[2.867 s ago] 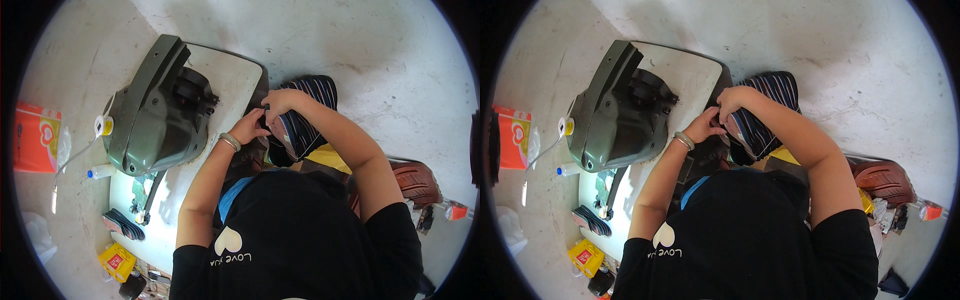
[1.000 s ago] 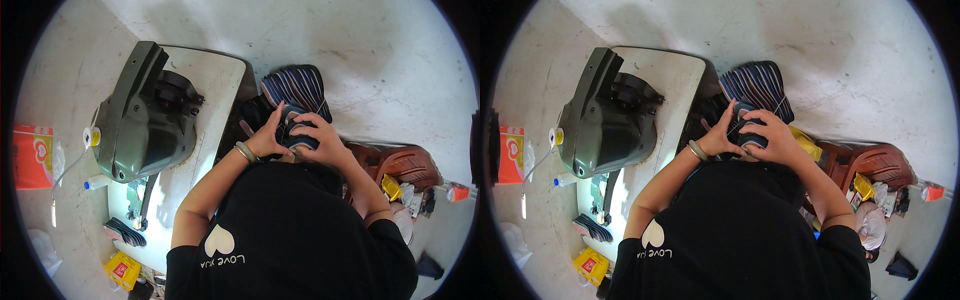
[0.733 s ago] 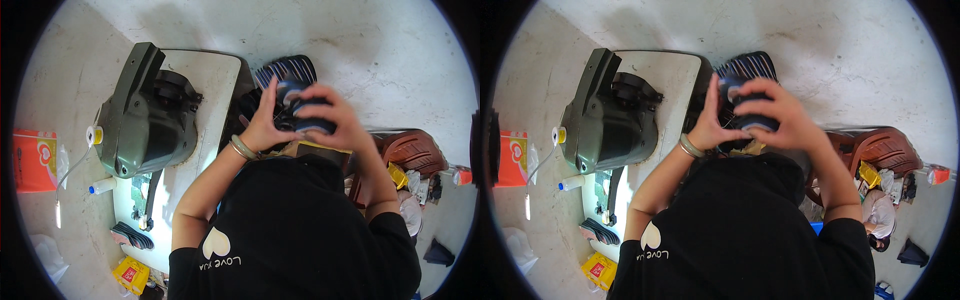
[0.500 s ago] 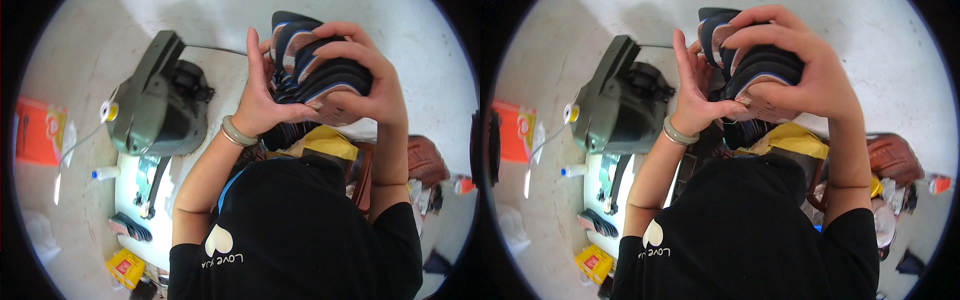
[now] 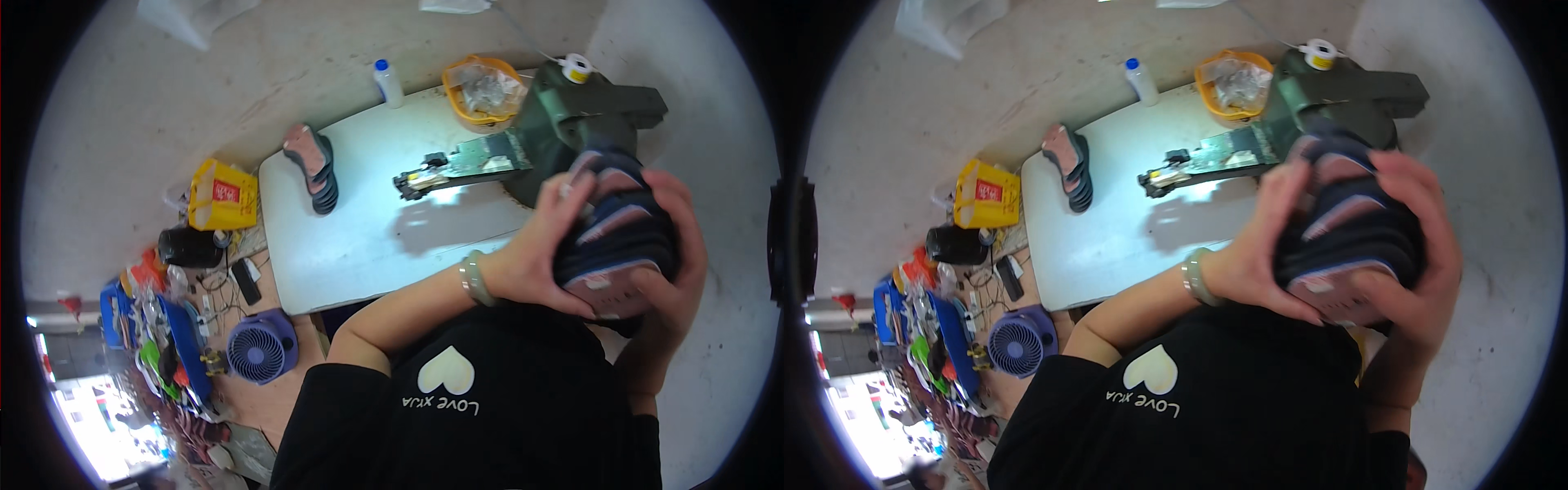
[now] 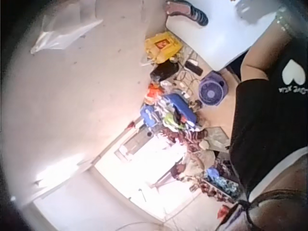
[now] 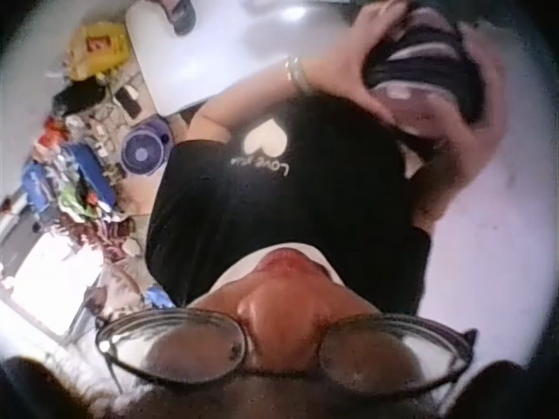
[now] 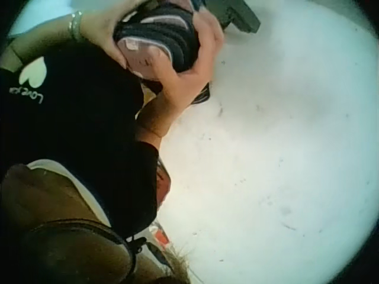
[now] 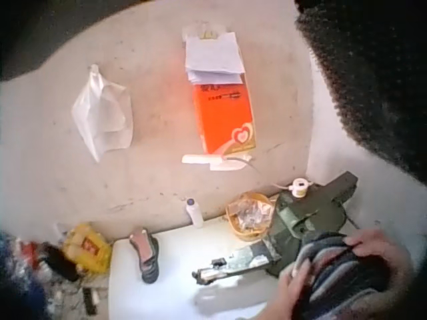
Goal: The person assembles shoe soles by hand, removing protective films from insoles and organizing the components at a workstation.
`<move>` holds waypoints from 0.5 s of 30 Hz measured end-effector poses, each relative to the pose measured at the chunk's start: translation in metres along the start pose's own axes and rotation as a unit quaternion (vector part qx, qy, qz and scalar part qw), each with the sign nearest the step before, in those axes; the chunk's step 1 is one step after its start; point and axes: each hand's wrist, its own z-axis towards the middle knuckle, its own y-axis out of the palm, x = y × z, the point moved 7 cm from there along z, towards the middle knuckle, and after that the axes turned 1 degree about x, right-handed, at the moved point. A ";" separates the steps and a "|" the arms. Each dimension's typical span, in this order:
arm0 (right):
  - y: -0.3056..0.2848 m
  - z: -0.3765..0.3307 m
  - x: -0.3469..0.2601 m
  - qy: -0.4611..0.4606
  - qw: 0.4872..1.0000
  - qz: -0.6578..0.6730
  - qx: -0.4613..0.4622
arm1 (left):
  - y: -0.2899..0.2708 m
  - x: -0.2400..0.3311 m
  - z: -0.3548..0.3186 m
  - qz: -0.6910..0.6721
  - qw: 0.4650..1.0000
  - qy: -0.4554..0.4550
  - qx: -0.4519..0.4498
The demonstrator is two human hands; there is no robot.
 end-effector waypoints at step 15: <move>0.300 0.000 0.088 0.244 0.881 0.274 -0.300 | -0.385 0.004 -0.340 -0.076 0.764 -0.257 0.587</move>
